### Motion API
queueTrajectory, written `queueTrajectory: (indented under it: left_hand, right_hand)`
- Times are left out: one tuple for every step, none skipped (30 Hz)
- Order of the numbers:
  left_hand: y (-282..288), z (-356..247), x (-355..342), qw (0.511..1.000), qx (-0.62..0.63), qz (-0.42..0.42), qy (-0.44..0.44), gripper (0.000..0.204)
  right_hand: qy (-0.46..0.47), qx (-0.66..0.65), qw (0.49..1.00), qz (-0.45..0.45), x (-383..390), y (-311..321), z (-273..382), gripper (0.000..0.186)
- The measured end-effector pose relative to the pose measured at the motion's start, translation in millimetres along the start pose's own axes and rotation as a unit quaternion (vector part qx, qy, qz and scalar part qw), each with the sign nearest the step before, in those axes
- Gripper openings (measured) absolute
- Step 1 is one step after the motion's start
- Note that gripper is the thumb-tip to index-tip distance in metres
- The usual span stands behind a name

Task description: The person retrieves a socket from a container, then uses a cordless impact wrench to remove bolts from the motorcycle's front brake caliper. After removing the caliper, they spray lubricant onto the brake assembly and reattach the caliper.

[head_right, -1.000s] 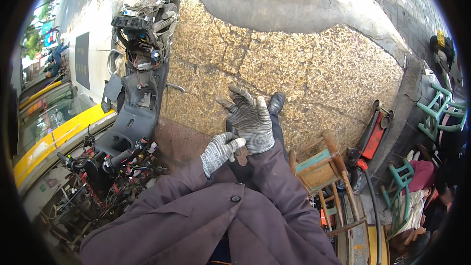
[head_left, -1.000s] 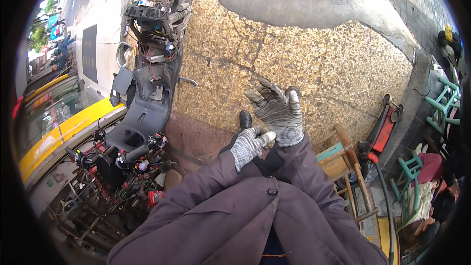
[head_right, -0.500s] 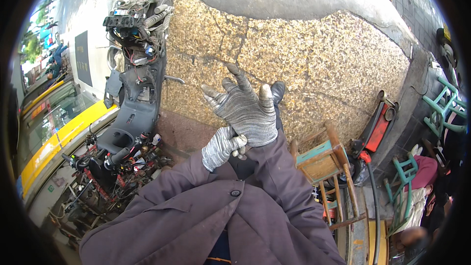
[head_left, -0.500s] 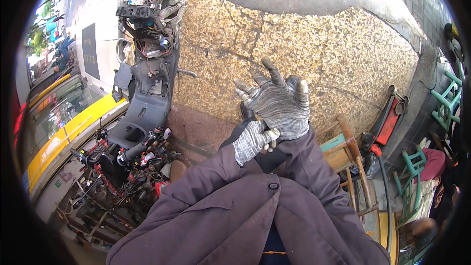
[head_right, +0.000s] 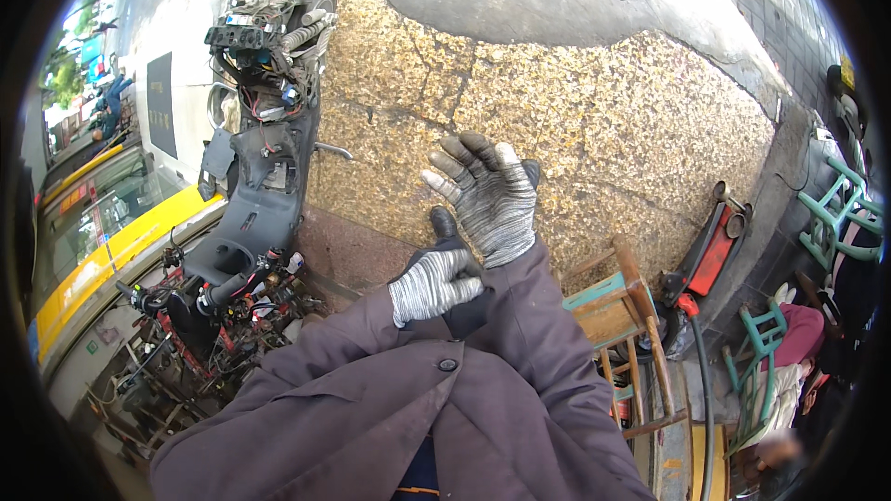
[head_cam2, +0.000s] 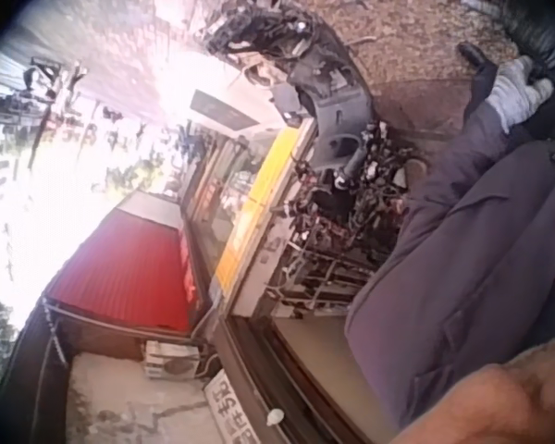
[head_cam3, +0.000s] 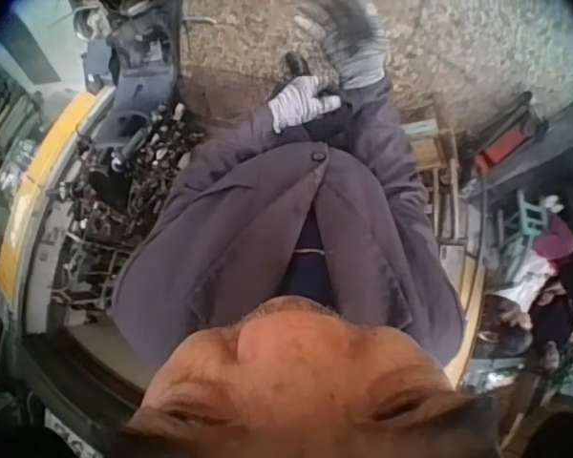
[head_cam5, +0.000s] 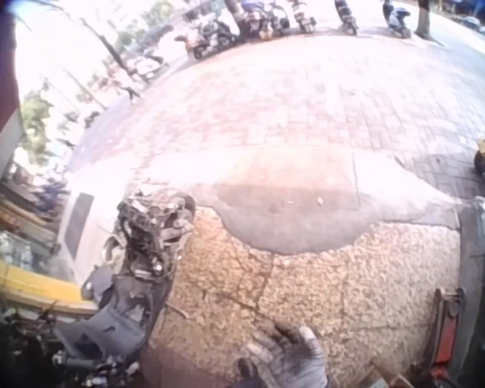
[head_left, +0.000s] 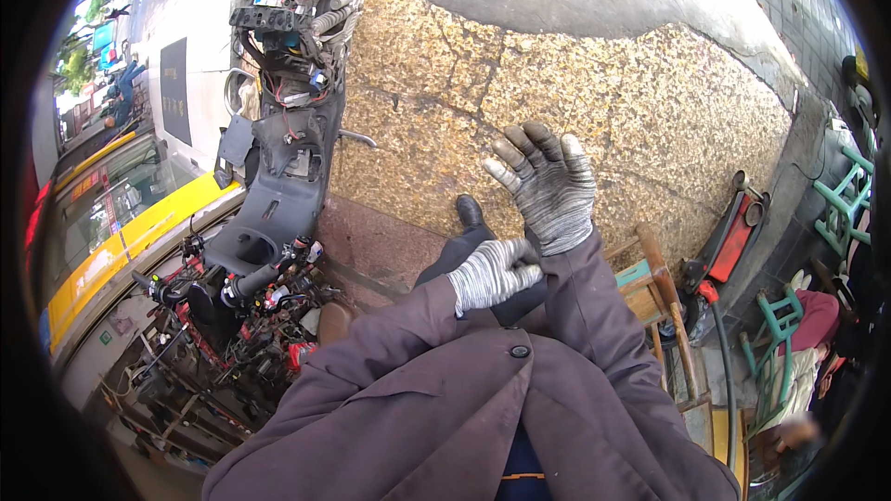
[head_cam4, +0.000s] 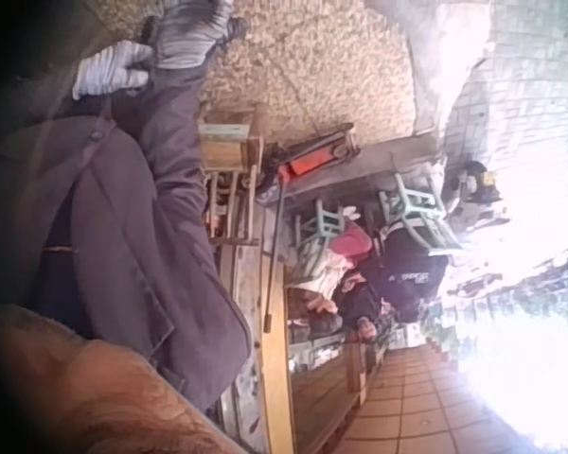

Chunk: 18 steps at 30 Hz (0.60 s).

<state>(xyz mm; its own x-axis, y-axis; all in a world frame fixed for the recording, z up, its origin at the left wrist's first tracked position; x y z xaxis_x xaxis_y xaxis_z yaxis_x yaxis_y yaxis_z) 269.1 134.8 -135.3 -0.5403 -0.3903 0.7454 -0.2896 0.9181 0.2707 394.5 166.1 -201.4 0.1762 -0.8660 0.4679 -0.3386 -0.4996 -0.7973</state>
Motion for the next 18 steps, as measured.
queueTrajectory:
  left_hand:
    - [1.9,6.3,-1.3,0.980,0.197,0.001,0.004,0.037]
    - [3.3,11.0,-3.1,0.923,0.386,0.003,0.009,0.046]
    - [11.4,18.4,0.6,0.911,0.411,0.000,-0.015,0.061]
    - [10.5,16.8,-0.3,0.878,0.463,-0.094,-0.075,0.055]
    - [12.1,17.2,0.5,0.816,0.568,-0.087,-0.064,0.054]
    - [12.7,16.2,2.1,0.738,0.667,-0.090,-0.043,0.053]
    - [10.9,13.8,4.1,0.711,0.689,-0.131,0.039,0.053]
    - [9.5,9.7,8.6,0.707,0.684,-0.175,0.044,0.055]
    - [8.8,4.1,12.6,0.723,0.665,-0.190,-0.018,0.056]
    - [8.3,0.3,18.8,0.738,0.638,-0.211,-0.055,0.057]
    - [7.6,0.1,26.3,0.774,0.595,-0.213,-0.032,0.062]
    - [8.9,0.3,34.4,0.716,0.672,-0.147,-0.118,0.062]
    - [5.6,1.7,44.5,0.760,0.623,-0.170,-0.069,0.066]
    - [0.6,1.5,56.5,0.780,0.582,-0.206,-0.100,0.070]
    - [1.8,7.0,64.1,0.866,0.424,-0.252,-0.086,0.070]
    - [2.6,12.5,73.7,0.907,0.256,-0.320,-0.094,0.069]
    - [-0.9,14.5,80.6,0.882,0.322,-0.330,-0.097,0.069]
    - [-5.3,16.7,88.9,0.853,0.388,-0.336,-0.100,0.069]
  right_hand:
    - [-0.021,-0.038,0.998,0.039,1.6,-1.2,0.3,0.049]
    - [-0.047,-0.067,0.994,0.070,3.4,-2.3,-2.6,0.050]
    - [-0.072,-0.073,0.993,0.062,7.5,-3.4,-8.6,0.051]
    - [-0.096,-0.086,0.989,0.070,12.5,-5.8,-17.0,0.053]
    - [-0.119,-0.097,0.984,0.091,16.0,-9.3,-30.3,0.054]
    - [-0.140,-0.101,0.978,0.114,18.9,-13.8,-45.6,0.057]
    - [-0.130,-0.071,0.986,0.077,23.2,-19.4,-57.5,0.058]
    - [-0.125,-0.045,0.989,0.059,25.6,-27.6,-66.8,0.059]
    - [-0.127,-0.042,0.988,0.080,25.0,-38.5,-73.1,0.061]
    - [-0.127,-0.023,0.989,0.066,27.0,-48.8,-80.8,0.061]
    - [-0.127,-0.006,0.987,0.094,29.5,-58.6,-90.2,0.063]
    - [-0.126,0.014,0.984,0.124,31.0,-68.5,-99.9,0.064]
    - [-0.129,0.013,0.981,0.147,34.0,-77.1,-110.7,0.067]
    - [-0.119,0.054,0.978,0.160,34.4,-83.3,-122.5,0.067]
    - [-0.098,0.096,0.976,0.167,38.8,-87.3,-135.1,0.066]
    - [-0.087,0.112,0.976,0.167,43.3,-89.6,-147.7,0.066]
    - [-0.103,0.136,0.972,0.163,48.5,-90.9,-159.0,0.063]
    - [-0.095,0.175,0.969,0.146,55.2,-89.3,-169.8,0.056]
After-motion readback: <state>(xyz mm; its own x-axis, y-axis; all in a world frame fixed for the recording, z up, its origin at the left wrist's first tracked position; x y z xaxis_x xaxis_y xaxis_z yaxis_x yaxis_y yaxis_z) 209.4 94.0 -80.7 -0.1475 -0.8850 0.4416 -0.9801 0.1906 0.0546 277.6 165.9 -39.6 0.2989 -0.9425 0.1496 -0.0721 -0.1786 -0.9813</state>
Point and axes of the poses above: each hand's wrist, its own x-axis away from the middle knuckle, its own y-axis out of the back of the hand, z = x × y, the point moved 1 cm from there along -x, towards the middle knuckle, and after that the axes turned 15 degrees about -x, right-handed, at the moved point
